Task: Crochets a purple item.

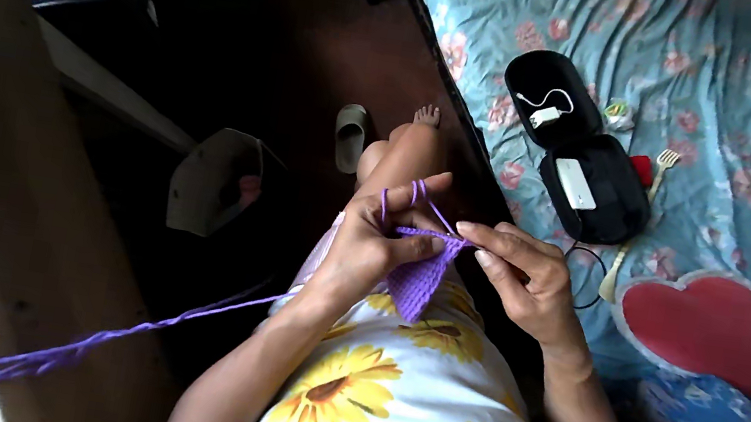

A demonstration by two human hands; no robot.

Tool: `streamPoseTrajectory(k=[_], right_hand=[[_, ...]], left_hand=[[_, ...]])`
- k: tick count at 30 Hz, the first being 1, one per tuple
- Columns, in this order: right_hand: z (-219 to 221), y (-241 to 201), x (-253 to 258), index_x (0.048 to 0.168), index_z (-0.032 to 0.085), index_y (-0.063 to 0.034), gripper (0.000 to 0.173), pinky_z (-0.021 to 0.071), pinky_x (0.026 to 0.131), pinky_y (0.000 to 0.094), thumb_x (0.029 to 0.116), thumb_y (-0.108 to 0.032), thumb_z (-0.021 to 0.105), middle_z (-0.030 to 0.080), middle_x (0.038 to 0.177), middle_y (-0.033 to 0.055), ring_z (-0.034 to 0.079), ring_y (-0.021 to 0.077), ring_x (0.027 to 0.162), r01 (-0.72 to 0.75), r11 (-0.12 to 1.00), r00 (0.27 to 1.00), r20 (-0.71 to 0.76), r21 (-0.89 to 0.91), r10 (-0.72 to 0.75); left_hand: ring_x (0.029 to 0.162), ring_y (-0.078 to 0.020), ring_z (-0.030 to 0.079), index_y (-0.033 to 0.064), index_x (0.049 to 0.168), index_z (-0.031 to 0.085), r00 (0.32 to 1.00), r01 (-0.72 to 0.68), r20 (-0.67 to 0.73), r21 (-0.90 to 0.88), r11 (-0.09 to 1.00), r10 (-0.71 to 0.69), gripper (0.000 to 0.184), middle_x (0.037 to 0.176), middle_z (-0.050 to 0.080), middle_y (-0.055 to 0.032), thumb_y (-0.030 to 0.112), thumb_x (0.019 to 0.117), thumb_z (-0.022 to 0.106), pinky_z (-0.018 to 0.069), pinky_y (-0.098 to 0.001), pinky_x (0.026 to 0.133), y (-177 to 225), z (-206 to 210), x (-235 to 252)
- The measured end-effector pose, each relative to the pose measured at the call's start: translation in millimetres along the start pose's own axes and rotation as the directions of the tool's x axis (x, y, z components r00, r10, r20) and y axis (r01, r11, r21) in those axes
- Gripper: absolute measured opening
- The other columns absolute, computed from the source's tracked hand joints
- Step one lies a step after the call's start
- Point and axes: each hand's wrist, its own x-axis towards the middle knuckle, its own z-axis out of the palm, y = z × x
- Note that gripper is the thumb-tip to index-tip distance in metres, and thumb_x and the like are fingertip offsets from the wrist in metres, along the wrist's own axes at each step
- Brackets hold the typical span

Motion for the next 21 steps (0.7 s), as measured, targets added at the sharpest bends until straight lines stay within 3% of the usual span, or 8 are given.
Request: streamPoseTrajectory(k=[3, 8, 14, 21], right_hand=[[-5, 6, -1, 0.118, 0.077, -0.0060, 0.027, 0.0425, 0.060, 0.0116, 0.0988, -0.006, 0.058, 0.057, 0.078, -0.0004, 0.050, -0.0015, 0.067, 0.005, 1.000, 1.000, 0.017, 0.022, -0.005], [-14, 2, 3, 0.118, 0.079, -0.0168, 0.035, 0.0406, 0.055, 0.0200, 0.0967, -0.004, 0.054, 0.057, 0.074, 0.0026, 0.050, 0.0055, 0.062, 0.127, 0.958, 0.991, 0.072, -0.257, -0.112], [-20, -6, 5, 0.121, 0.079, -0.0207, 0.041, 0.0378, 0.051, 0.0243, 0.0942, -0.003, 0.053, 0.055, 0.072, 0.0028, 0.049, 0.0096, 0.059, 0.170, 0.905, 0.983, 0.133, -0.390, -0.127], [-16, -13, 0, 0.121, 0.079, -0.0206, 0.041, 0.0363, 0.048, 0.0276, 0.0939, -0.002, 0.055, 0.055, 0.072, 0.0058, 0.049, 0.0145, 0.056, 0.173, 0.839, 0.985, 0.109, -0.516, -0.136]], left_hand=[[0.070, -0.0080, 0.070, 0.0030, 0.141, 0.058, 0.999, 0.047, 0.012, -0.086, 0.995, -0.047, 0.059, 0.086, 0.076, -0.0059, -0.013, 0.0843, 0.065, 0.0593, -0.0214, 0.065, 2, -2, 0], [0.071, -0.0096, 0.071, 0.0030, 0.140, 0.059, 0.996, 0.086, 0.005, -0.161, 0.983, -0.086, 0.056, 0.088, 0.076, -0.0082, -0.013, 0.0861, 0.063, 0.0599, -0.0231, 0.067, 2, -2, 1], [0.069, -0.0086, 0.070, 0.0026, 0.140, 0.059, 0.997, 0.072, -0.007, -0.123, 0.990, -0.073, 0.056, 0.085, 0.075, -0.0070, -0.012, 0.0862, 0.063, 0.0596, -0.0225, 0.065, 3, -3, 1], [0.070, -0.0091, 0.071, 0.0019, 0.140, 0.059, 0.999, 0.026, -0.024, -0.063, 0.998, -0.028, 0.058, 0.085, 0.076, -0.0071, -0.013, 0.0845, 0.065, 0.0602, -0.0231, 0.066, 1, -3, 2]])
